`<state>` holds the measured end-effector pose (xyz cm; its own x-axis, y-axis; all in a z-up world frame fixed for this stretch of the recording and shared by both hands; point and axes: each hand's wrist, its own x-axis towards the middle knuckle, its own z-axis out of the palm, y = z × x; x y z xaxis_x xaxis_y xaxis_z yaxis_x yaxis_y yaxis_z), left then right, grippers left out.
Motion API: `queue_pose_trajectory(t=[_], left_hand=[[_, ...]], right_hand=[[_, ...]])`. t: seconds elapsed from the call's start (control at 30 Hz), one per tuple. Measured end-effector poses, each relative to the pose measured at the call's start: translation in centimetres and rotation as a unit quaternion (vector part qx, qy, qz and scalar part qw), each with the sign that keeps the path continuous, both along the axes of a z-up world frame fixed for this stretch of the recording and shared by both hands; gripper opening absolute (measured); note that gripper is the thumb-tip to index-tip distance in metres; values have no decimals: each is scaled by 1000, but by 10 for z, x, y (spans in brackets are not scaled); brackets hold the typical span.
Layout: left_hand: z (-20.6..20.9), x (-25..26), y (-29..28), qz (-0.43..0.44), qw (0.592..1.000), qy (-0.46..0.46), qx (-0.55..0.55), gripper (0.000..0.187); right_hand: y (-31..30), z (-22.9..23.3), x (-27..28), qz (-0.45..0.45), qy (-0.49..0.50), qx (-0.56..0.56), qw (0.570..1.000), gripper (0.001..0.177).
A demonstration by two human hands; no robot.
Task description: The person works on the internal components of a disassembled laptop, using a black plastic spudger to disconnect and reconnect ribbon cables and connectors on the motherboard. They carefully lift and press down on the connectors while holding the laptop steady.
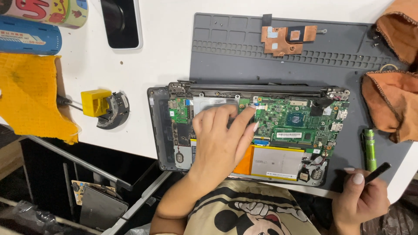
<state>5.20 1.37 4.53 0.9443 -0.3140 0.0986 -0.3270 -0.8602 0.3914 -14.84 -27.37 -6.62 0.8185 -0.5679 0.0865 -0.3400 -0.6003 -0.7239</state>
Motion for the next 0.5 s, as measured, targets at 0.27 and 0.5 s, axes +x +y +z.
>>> queue_pose_trajectory(t=[0.27,0.5], left_hand=[[0,8,-5,-15,1000,-5,18,26],[12,11,-17,-21,999,-26,24,23]], right_hand=[[5,4,3,-6,-4,32,999,38],[7,8,8,19,-23,48,998,32]])
